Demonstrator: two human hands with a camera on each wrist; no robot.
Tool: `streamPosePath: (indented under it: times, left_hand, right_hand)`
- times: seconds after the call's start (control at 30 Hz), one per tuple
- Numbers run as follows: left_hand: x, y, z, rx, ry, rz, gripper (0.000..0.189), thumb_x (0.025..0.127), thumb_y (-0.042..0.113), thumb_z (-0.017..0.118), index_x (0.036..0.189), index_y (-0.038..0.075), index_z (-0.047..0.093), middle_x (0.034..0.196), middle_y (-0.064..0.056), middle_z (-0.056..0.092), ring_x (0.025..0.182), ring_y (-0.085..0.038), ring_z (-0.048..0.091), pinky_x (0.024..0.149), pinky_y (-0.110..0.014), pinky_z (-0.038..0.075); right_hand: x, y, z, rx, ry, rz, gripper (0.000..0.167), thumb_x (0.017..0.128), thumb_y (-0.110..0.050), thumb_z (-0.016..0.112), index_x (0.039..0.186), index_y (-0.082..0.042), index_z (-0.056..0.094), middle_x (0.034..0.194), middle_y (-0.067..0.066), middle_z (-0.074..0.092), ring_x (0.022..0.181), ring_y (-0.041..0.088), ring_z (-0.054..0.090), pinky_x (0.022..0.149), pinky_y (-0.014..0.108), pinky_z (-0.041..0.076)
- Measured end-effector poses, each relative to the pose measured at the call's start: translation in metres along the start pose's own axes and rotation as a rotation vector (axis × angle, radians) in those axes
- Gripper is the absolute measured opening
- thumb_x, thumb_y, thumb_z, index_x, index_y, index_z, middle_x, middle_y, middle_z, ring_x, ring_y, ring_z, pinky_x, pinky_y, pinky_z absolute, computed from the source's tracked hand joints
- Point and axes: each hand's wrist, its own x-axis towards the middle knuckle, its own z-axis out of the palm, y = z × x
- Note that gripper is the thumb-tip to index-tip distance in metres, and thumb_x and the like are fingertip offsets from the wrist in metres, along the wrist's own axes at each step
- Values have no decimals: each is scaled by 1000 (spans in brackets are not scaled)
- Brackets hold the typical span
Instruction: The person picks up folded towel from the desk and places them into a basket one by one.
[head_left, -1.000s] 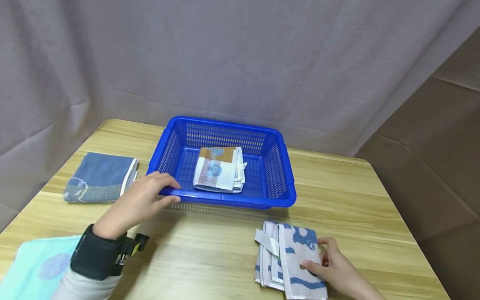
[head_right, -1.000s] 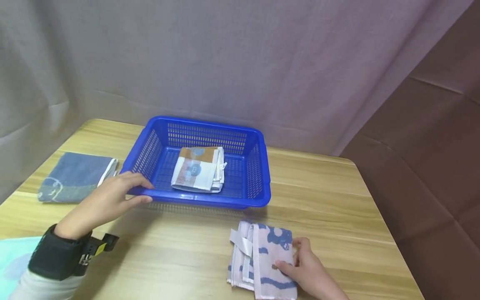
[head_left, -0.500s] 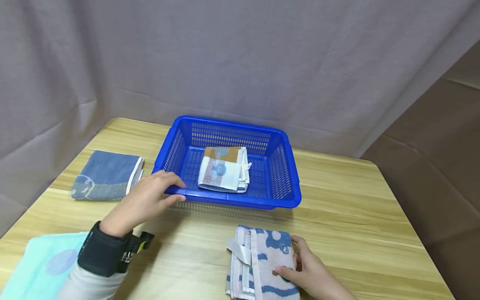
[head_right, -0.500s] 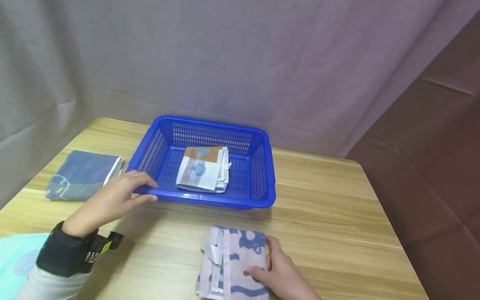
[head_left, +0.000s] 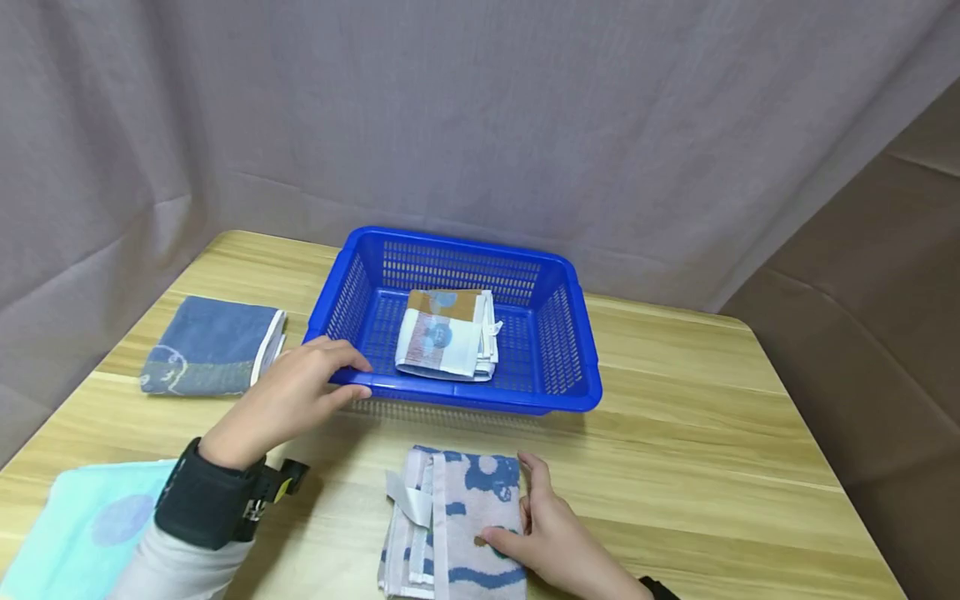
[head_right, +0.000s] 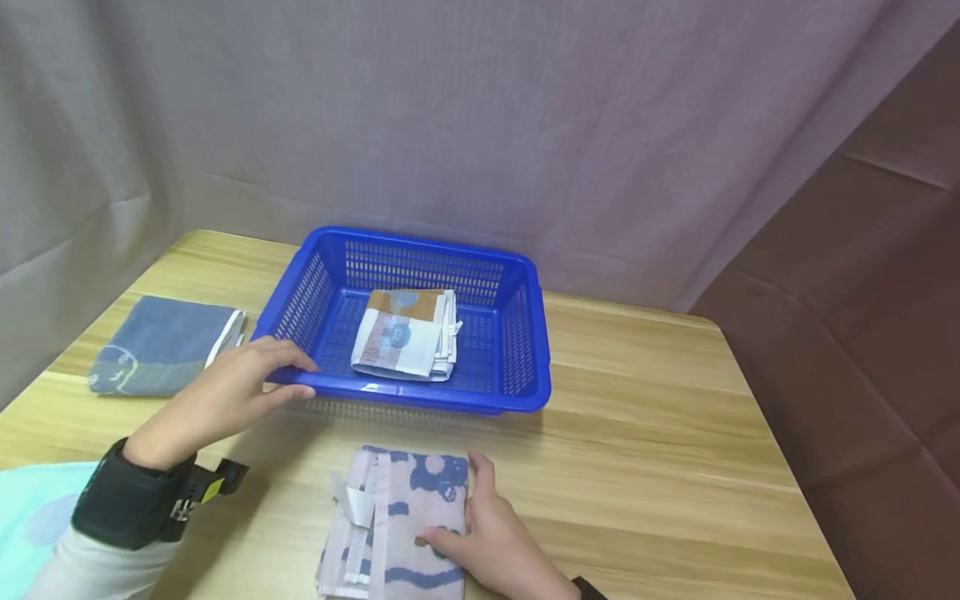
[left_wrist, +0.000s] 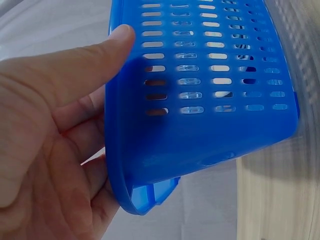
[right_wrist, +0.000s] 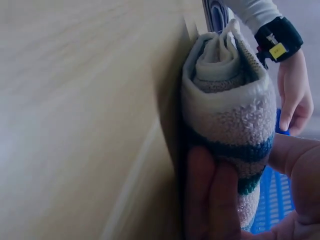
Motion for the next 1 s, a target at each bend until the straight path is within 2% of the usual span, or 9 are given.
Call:
streamPosePath:
  times: [0.27,0.47,0.53,0.67,0.77,0.87,0.93,1.0]
  left_hand:
    - [1,3,1,-1,-11,-3,21,87,20,77,103,9,74,101,-7,72,99,-28,66,85,-47,53]
    - [-1,2,-1,4,4,5,19,87,19,77,103,9,74,102,-7,72,100,-28,66,86,-48,53]
    - [-1,2,-1,2,8,14,19,87,19,76,103,9,73,102,-6,72,100,-28,66,86,-48,53]
    - [-2,2,-1,-12,3,18,20,89,19,75,105,9,72,103,-6,71,101,-28,64,87,-48,52]
    - [-4,5,0,-42,13,34,24,90,19,74,110,7,70,110,-8,68,109,-30,59,93,-50,49]
    - [-10,14,-1,-38,53,73,29,91,22,72,116,7,67,120,-9,65,116,-30,55,99,-52,46]
    - [-19,23,-1,-11,84,101,30,91,24,71,116,8,67,119,-7,65,115,-27,56,98,-50,48]
    - [-29,33,1,17,89,96,26,92,26,70,113,12,68,115,-3,67,110,-22,59,94,-45,51]
  right_hand:
    - [4,-8,9,1,-23,-36,105,86,-37,78,154,3,8,69,-3,51,54,4,41,53,23,37]
    - [6,-10,9,14,-36,-50,103,87,-36,77,154,2,9,68,-2,49,54,4,39,50,22,34]
    - [6,-9,7,37,-54,-49,100,89,-36,74,155,2,8,69,-2,49,53,4,40,49,22,34]
    - [4,-7,0,124,-104,-36,91,96,-33,67,155,4,9,71,1,53,54,9,50,51,23,44]
    - [2,-4,-6,164,-108,-13,79,98,-32,63,152,6,20,74,3,57,57,14,56,53,26,48]
    - [-1,0,-12,143,-74,-8,64,98,-30,63,143,8,38,76,4,59,60,13,56,54,25,47]
    - [-3,3,-16,124,-49,-15,54,98,-29,62,134,9,48,77,4,59,60,12,55,52,25,48]
    - [-6,5,-19,113,-34,-9,46,99,-28,62,126,8,55,78,4,59,62,11,54,52,25,48]
